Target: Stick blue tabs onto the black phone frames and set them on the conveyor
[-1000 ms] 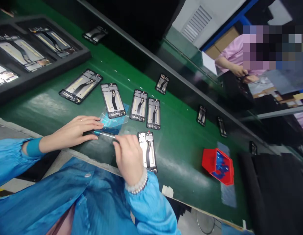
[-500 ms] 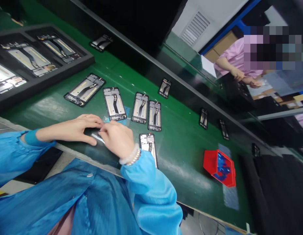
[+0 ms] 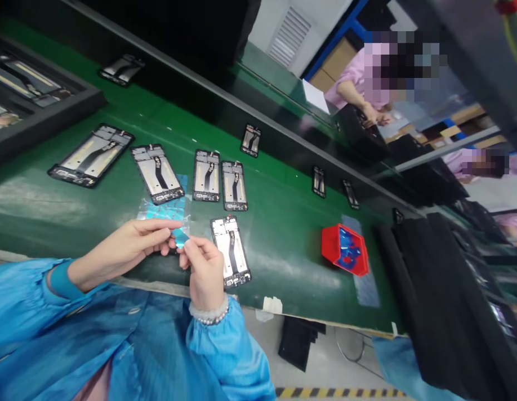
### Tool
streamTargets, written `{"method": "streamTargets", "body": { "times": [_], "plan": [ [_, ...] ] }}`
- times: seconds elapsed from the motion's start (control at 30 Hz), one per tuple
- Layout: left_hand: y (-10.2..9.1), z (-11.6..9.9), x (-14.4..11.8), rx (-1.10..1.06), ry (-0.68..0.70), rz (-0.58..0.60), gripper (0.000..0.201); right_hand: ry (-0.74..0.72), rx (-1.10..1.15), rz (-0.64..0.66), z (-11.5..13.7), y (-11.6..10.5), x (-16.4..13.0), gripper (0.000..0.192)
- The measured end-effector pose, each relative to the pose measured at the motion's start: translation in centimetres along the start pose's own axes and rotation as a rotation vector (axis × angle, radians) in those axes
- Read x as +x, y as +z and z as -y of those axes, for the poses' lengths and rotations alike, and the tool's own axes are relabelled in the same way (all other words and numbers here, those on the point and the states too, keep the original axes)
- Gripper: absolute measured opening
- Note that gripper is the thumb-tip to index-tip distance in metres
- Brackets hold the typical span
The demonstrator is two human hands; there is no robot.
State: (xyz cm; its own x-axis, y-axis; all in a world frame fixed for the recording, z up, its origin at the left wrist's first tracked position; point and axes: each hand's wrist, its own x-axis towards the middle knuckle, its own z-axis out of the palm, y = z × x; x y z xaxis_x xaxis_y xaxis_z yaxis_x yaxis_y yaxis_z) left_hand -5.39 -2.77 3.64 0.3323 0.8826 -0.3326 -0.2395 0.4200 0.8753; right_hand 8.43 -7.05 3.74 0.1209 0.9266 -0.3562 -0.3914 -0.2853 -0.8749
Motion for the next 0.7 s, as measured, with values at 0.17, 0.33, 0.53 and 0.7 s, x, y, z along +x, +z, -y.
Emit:
{"method": "streamTargets", "body": {
  "times": [0.17, 0.33, 0.53, 0.7],
  "plan": [
    [0.7, -0.1, 0.1, -0.098, -0.059, 0.012, 0.031, -0.023, 0.039, -0.039, -0.4, -0.1, -0.3, 0.026],
    [1.3, -0.3, 0.1, -0.083, -0.075, -0.005, 0.031, -0.081, 0.042, -0.11, -1.0, -0.2, -0.5, 0.023],
    [1.9, 0.1, 0.0, -0.013, -0.041, -0.03, 0.028, -0.174, -0.057, -0.165, -2.1, 0.2, -1.1, 0.019],
    [2.1, 0.5, -0.2, 0.29, 0.089, 0.006, 0.03, -0.343, -0.318, -0.203, -2.3, -0.8, -1.8, 0.018]
  ]
}}
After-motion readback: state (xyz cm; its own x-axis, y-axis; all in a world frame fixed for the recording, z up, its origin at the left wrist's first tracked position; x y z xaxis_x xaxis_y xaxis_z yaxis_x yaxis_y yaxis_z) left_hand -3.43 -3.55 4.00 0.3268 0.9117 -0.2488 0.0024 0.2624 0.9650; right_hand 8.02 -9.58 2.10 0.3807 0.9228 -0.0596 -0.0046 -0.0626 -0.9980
